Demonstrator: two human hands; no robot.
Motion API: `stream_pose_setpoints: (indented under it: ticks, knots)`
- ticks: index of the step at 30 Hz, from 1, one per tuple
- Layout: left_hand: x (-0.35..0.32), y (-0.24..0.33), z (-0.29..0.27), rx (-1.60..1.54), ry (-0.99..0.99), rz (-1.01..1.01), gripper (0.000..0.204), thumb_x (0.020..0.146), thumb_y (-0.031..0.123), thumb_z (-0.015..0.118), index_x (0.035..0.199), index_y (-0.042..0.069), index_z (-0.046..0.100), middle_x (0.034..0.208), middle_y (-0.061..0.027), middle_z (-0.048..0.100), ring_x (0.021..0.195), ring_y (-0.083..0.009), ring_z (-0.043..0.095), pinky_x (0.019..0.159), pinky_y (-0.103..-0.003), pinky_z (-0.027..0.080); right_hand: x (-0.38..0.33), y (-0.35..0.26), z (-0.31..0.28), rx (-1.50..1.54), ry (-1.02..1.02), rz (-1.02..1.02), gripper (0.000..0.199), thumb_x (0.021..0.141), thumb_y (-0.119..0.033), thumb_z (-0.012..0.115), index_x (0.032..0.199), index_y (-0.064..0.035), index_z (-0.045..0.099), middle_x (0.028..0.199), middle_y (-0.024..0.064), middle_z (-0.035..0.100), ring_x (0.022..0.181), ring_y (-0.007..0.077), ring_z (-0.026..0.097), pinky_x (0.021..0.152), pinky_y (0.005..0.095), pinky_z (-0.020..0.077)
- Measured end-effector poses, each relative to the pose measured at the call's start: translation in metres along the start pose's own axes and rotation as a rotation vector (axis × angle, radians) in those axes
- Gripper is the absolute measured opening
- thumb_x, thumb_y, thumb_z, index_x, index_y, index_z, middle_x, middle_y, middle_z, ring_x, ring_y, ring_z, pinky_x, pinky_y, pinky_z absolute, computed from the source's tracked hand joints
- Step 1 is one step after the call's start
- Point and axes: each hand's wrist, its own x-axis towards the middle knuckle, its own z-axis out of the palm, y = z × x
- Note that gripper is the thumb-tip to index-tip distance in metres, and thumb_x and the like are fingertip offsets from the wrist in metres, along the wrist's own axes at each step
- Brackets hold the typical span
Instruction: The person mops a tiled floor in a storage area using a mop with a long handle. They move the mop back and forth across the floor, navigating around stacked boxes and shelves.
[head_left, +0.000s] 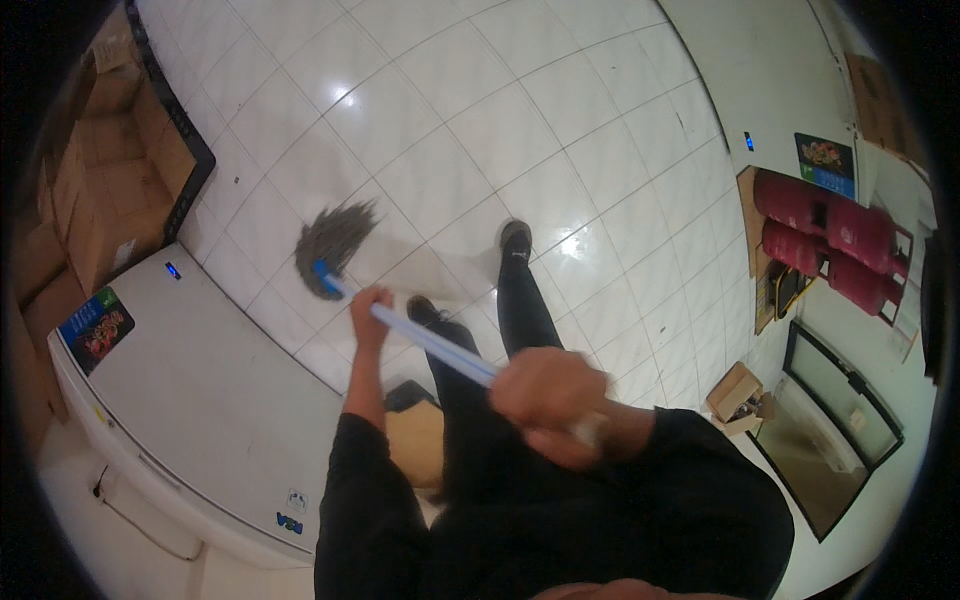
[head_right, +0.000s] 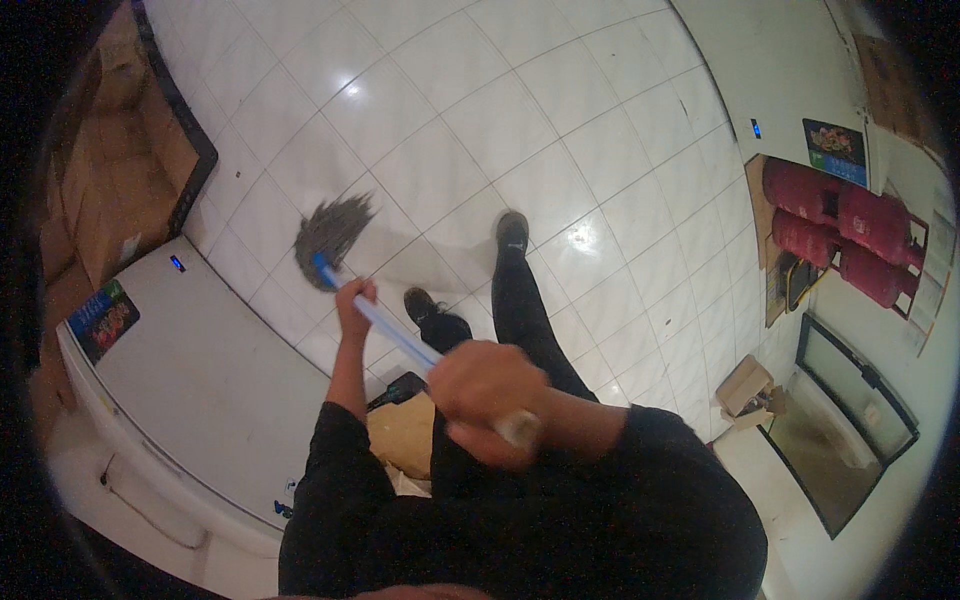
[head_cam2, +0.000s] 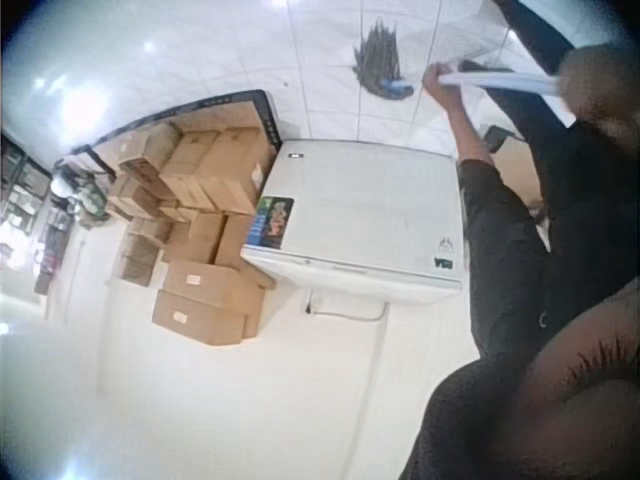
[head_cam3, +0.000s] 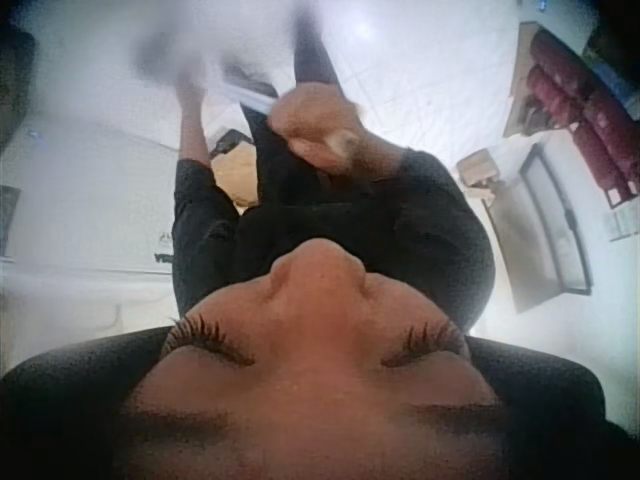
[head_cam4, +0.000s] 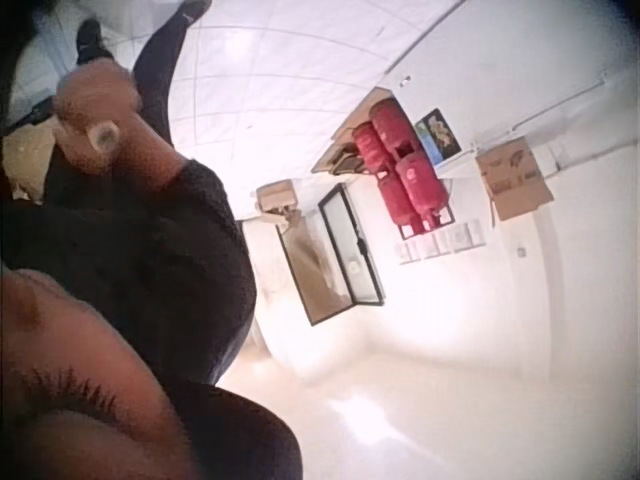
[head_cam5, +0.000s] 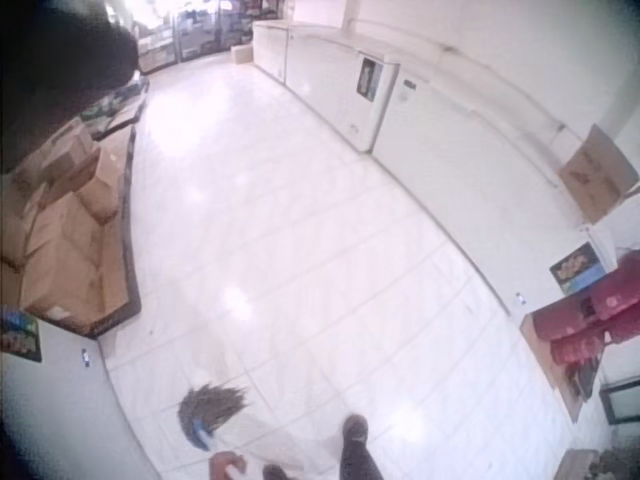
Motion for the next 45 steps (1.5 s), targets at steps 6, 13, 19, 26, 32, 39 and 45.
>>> stream_pose_setpoints:
  ticks: [6,13,19,26,32,39,45]
  knots:
    - [-0.09,-0.096,-0.123,0.275,-0.228,-0.083,0.028,0.067,0.012,0.088,0.086,0.009,0.067,0.083,-0.0072,0.067,0.084,-0.0304,0.065,0.079,-0.04,0.051,-0.057,0.105,0.083,0.123,-0.099,0.169,0.018,0.079,-0.002,0.058,0.064,-0.0038,0.047,0.065,0.0107,0.049,0.056,0.0286,0.05,0.055,0.0394,0.0422]
    - [0.036,0.041,0.009,-0.055,-0.204,0.004,0.021,0.075,0.014,0.084,0.094,0.008,0.077,0.093,-0.0102,0.073,0.092,-0.0283,0.067,0.085,-0.04,0.051,0.014,-0.033,-0.012,-0.117,0.082,0.1,0.026,0.079,-0.011,0.062,0.062,-0.0067,0.043,0.06,0.0099,0.048,0.054,0.0271,0.052,0.05,0.0399,0.0433]
    - [0.148,0.21,0.155,-0.458,-0.327,0.245,0.024,0.076,0.026,0.086,0.094,0.012,0.078,0.082,-0.0044,0.072,0.08,-0.0222,0.068,0.074,-0.035,0.052,0.025,-0.126,-0.044,-0.122,-0.067,-0.261,0.032,0.098,-0.026,0.061,0.073,-0.0085,0.049,0.054,0.0032,0.052,0.04,0.0147,0.051,0.041,0.0303,0.0484]
    - [0.189,0.253,0.265,-0.449,-0.311,0.238,0.042,0.084,0.036,0.079,0.06,0.006,0.062,0.057,-0.0096,0.058,0.063,-0.0285,0.056,0.071,-0.039,0.046,-0.001,-0.092,-0.052,-0.488,-0.027,-0.359,0.042,0.098,-0.031,0.057,0.065,-0.0058,0.049,0.05,0.0023,0.041,0.037,0.0169,0.04,0.038,0.0317,0.0361]
    - [0.115,0.222,0.186,-0.352,-0.343,0.206,0.035,0.081,0.025,0.078,0.06,0.005,0.059,0.06,-0.0127,0.057,0.065,-0.0337,0.056,0.067,-0.045,0.045,-0.013,-0.137,-0.016,-0.329,0.039,-0.273,0.048,0.102,-0.039,0.055,0.066,-0.0081,0.049,0.047,0.0005,0.046,0.035,0.0149,0.045,0.037,0.0306,0.0418]
    - [-0.012,0.049,0.01,-0.24,0.097,0.016,0.018,0.081,0.016,0.071,0.07,0.002,0.067,0.07,-0.018,0.065,0.069,-0.036,0.062,0.066,-0.044,0.045,0.005,-0.068,0.09,-0.015,0.234,-0.011,0.053,0.093,-0.047,0.053,0.058,-0.0086,0.046,0.052,0.0041,0.048,0.042,0.0211,0.047,0.044,0.0354,0.0342]
    - [-0.148,-0.13,-0.099,0.138,0.168,-0.071,0.033,0.079,0.013,0.08,0.063,0.003,0.053,0.056,-0.009,0.049,0.054,-0.0233,0.049,0.056,-0.038,0.04,-0.061,0.079,0.16,0.103,0.013,0.1,0.038,0.092,-0.029,0.047,0.063,-0.0036,0.044,0.062,0.01,0.05,0.052,0.0265,0.05,0.053,0.0379,0.0409]
